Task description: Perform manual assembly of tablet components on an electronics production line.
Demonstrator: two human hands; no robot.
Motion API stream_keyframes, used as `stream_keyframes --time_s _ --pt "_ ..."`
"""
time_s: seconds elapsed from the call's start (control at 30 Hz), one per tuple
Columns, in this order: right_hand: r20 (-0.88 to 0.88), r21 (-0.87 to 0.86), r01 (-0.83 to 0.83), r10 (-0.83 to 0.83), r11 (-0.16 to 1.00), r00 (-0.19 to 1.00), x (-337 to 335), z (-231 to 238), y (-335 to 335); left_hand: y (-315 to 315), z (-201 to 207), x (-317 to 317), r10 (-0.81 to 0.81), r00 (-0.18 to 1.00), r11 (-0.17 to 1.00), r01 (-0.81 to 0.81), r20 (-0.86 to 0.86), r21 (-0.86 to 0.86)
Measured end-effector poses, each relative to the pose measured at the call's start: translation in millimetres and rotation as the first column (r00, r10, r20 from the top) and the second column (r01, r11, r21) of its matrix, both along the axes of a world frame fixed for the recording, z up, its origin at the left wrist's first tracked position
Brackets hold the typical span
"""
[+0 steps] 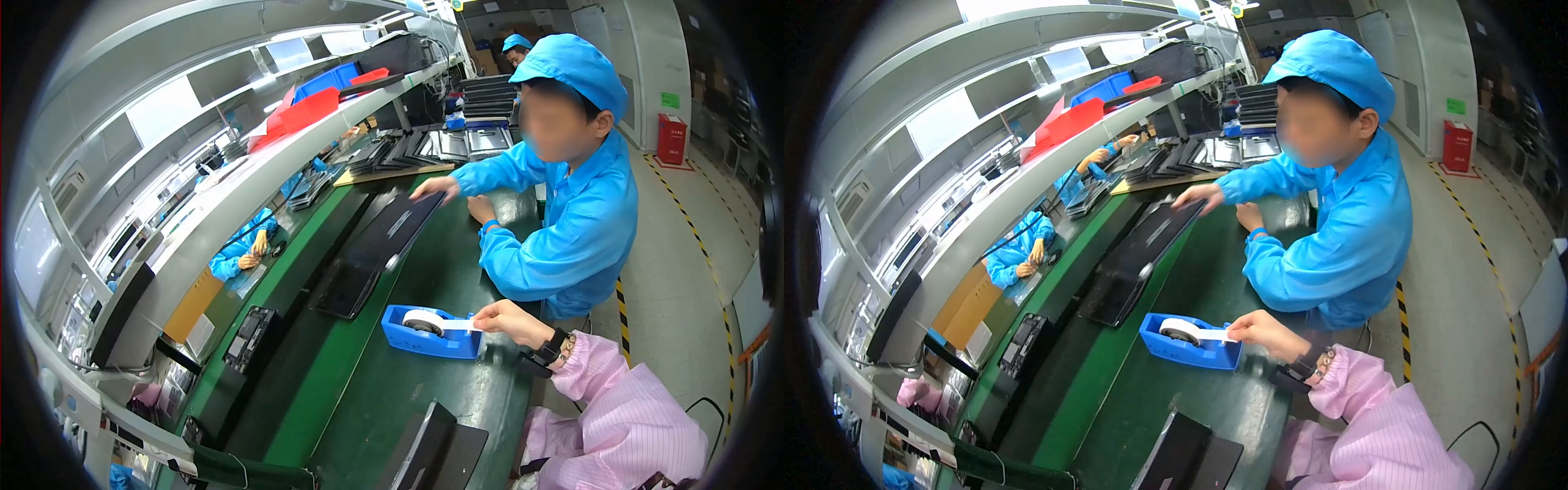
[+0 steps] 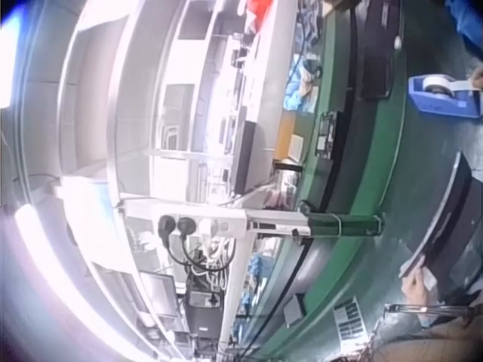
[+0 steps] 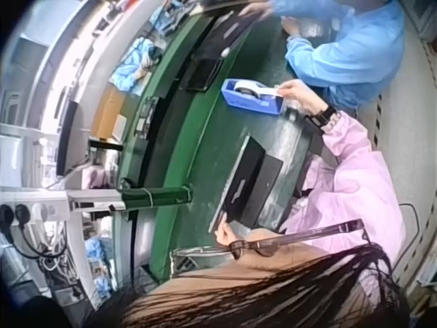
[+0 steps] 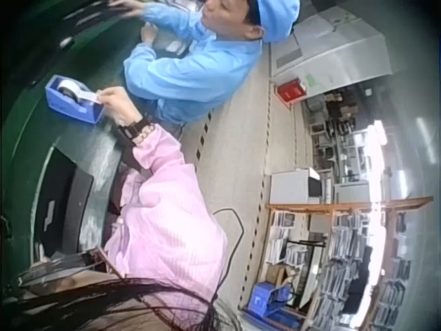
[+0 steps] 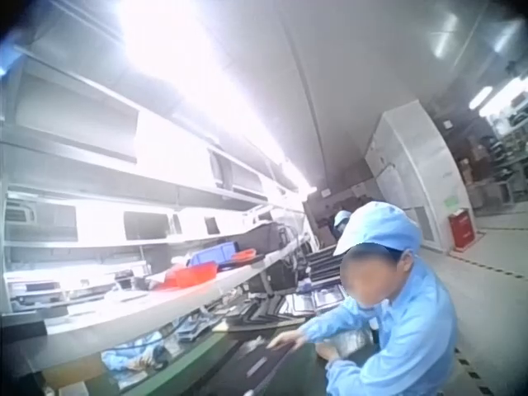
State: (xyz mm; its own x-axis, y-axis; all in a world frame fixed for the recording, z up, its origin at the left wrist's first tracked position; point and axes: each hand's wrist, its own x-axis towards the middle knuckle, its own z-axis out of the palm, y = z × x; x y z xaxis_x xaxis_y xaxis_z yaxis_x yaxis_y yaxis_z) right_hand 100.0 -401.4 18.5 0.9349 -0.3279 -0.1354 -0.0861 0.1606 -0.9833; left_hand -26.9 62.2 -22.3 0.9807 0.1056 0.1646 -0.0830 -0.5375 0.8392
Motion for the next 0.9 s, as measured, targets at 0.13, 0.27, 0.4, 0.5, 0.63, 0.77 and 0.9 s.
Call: stream_keyframes --time_s 0.13,0.27,0.4,0.5,0.63,0.77,0.9 --pt "0.028 -0.124 0.005 -0.002 0.992 1.0 0.8 -4.3 -1.7 -5.3 4.5 0.4 0.01 1.0 1.0 -0.01 0.011 -0.014" --pt "0.017 -0.101 0.0 0.002 0.995 1.0 0.8 0.7 -1.1 -10.4 13.6 -0.7 0.021 0.999 0.999 -0.02 0.024 -0.025" --pt "0.068 -0.091 0.095 -0.089 0.991 0.994 -1.0 6.2 -1.2 -13.9 22.4 -4.9 0.04 0.999 0.999 -0.039 0.034 -0.03" --pt "0.121 -0.082 0.043 -0.033 0.996 0.992 0.6 1.7 -4.6 -17.8 28.2 -6.4 0.049 0.998 0.998 -0.048 0.043 -0.036" --pt "0.138 -0.051 0.048 -0.04 0.998 0.99 -0.1 -11.6 -7.2 -25.4 35.0 -6.7 0.057 0.997 0.997 -0.054 0.055 -0.049" --pt "0.125 0.002 0.038 -0.038 0.999 0.991 0.8 -20.6 -4.6 -31.5 40.5 -6.8 0.073 0.996 0.996 -0.07 0.059 -0.059" --pt "0.203 0.171 0.053 -0.088 0.984 0.975 -10.2 -36.0 -2.0 -40.2 58.2 -19.8 0.063 0.995 0.996 -0.059 0.077 -0.064"
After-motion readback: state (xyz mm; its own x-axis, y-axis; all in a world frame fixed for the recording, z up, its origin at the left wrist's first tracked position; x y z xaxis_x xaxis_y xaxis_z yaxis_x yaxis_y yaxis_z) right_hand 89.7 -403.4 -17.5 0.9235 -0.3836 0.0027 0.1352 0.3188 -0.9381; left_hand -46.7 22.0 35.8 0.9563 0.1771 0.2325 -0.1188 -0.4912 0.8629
